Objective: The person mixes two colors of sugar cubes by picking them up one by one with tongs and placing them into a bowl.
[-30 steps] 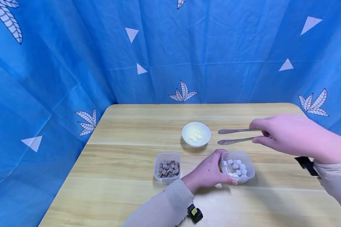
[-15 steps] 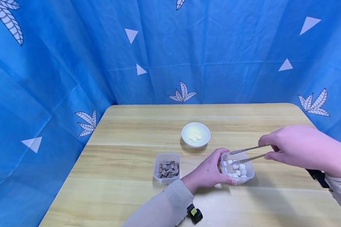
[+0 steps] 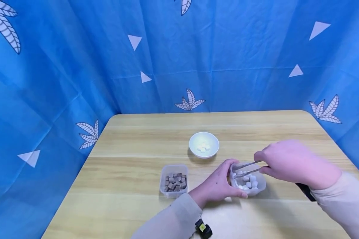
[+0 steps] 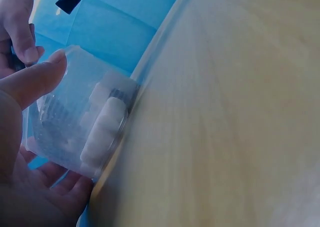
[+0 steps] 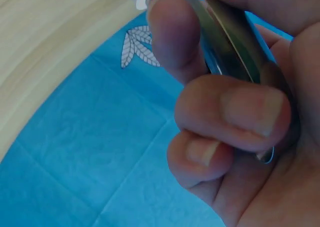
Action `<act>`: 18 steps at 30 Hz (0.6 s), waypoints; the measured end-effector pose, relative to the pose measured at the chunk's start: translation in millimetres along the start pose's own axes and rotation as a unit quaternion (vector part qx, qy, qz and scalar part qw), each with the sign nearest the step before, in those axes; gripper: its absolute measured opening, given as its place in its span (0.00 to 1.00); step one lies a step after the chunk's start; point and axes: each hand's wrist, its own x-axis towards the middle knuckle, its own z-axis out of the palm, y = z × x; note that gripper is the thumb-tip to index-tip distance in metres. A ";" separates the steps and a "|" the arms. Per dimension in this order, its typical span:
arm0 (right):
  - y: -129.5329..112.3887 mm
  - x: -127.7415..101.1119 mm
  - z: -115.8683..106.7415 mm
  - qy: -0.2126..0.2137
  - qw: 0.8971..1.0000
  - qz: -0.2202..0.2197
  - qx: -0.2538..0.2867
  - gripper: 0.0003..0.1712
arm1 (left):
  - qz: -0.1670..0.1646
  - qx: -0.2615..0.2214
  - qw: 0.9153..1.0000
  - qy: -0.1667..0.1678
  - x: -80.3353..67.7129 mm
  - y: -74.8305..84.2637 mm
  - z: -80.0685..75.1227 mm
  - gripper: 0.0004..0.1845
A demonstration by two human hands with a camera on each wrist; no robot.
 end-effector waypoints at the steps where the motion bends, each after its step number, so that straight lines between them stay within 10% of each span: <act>1: -1.0 0.3 1.2 -0.001 1.000 0.003 -0.002 0.10 | 0.002 0.001 1.000 0.000 0.4 0.6 0.2 0.55; 18: -4.0 0.3 15.3 0.030 0.999 -0.026 -0.019 0.19 | 0.023 -0.036 0.999 -0.009 -3.6 -3.3 0.0 0.54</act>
